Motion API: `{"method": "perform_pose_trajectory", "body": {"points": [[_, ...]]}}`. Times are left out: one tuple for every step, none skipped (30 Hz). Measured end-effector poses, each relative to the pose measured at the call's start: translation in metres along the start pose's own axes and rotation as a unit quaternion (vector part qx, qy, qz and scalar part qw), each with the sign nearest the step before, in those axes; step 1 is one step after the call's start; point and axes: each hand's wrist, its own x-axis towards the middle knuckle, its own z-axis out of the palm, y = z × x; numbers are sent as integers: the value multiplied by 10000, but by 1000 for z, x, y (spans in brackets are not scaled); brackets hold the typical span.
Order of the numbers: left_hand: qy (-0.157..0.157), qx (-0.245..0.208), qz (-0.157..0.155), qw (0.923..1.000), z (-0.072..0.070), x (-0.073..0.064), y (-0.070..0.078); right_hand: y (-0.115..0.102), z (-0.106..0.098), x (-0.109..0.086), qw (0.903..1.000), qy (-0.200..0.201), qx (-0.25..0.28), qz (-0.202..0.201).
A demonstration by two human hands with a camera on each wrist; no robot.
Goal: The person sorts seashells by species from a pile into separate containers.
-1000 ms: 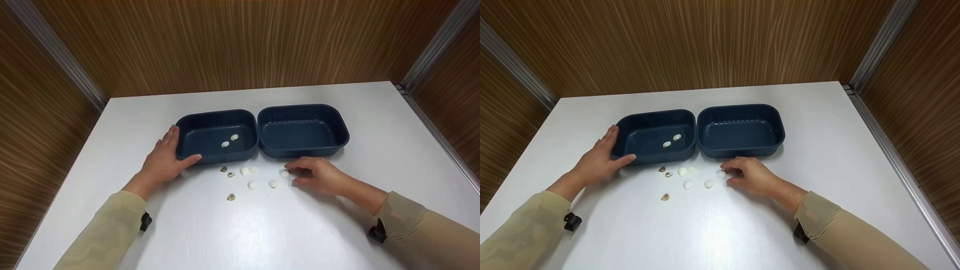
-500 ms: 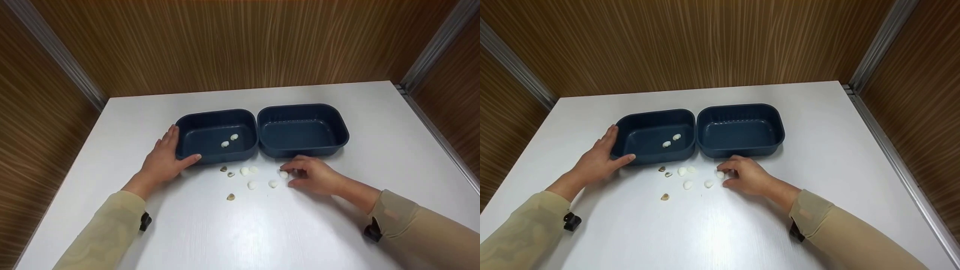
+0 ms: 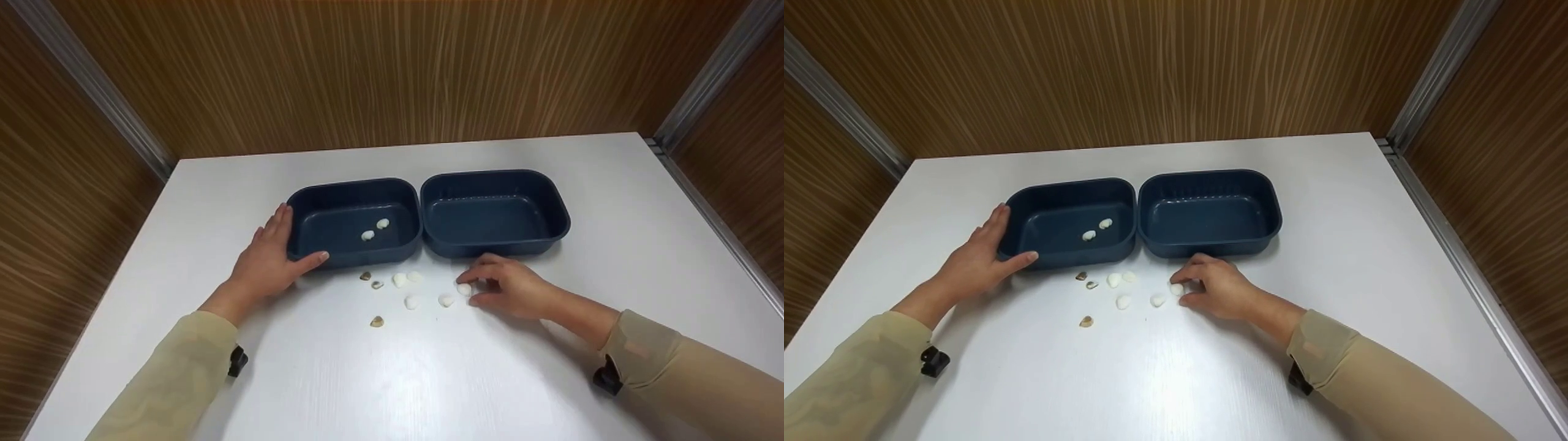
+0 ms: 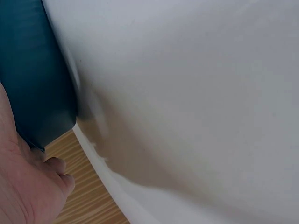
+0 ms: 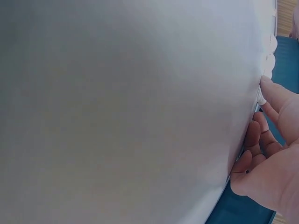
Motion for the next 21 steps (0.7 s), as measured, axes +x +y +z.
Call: {"method": "perform_pose_trajectory", "body": {"points": [[6, -1, 2, 10000, 0, 0, 0, 0, 0, 0, 10000, -2, 10, 6], [9, -2, 3, 10000, 0, 0, -1, 0, 0, 0, 10000, -2, 23, 7], [18, 3, 14, 10000, 0, 0, -1, 0, 0, 0, 10000, 1, 34, 6], [25, 9, 10, 10000, 0, 0, -1, 0, 0, 0, 10000, 1, 41, 6], [24, 20, 1, 10000, 0, 0, -1, 0, 0, 0, 10000, 0, 51, 11], [20, 28, -8, 10000, 0, 0, -1, 0, 0, 0, 10000, -2, 59, 16], [12, 27, -11, 10000, 0, 0, -1, 0, 0, 0, 10000, -5, 76, 22], [6, 26, -19, 10000, 0, 0, -1, 0, 1, 0, 10000, -9, 89, 30], [2, 24, -25, 10000, 0, 0, -1, 0, 1, 0, 9999, -12, 99, 40], [-9, 19, -49, 10000, 0, 0, -1, 0, 1, 0, 9999, -14, 106, 51], [-14, 15, -51, 10000, 0, 0, -1, 0, 1, 0, 9999, -15, 113, 55], [-17, 10, -47, 10000, 0, 0, -1, 0, 1, 0, 9999, -16, 115, 58], [-19, 5, -44, 10000, 0, 0, -1, 0, 1, 0, 9999, -14, 117, 59], [-11, 4, -43, 10000, 0, 0, -1, 0, 1, 0, 9999, -14, 116, 63], [-5, -5, -30, 10000, 0, 0, -1, 0, 1, 0, 9999, -17, 130, 67], [3, -7, -20, 10000, 0, 0, -1, -1, 1, 0, 9999, -24, 144, 71], [17, -2, 3, 10000, 0, 1, -1, -1, 1, 0, 9998, -36, 164, 76], [19, -1, 13, 10000, 0, 0, -1, -1, 1, 0, 9998, -46, 180, 83], [27, -3, 23, 10000, 0, 1, -1, -1, 1, 0, 9998, -53, 199, 82], [36, -3, 33, 10000, 0, 1, -1, -1, 1, 0, 9997, -60, 208, 78], [36, -1, 36, 10000, 0, 1, -2, -2, 1, 0, 9998, -61, 205, 61]]}}
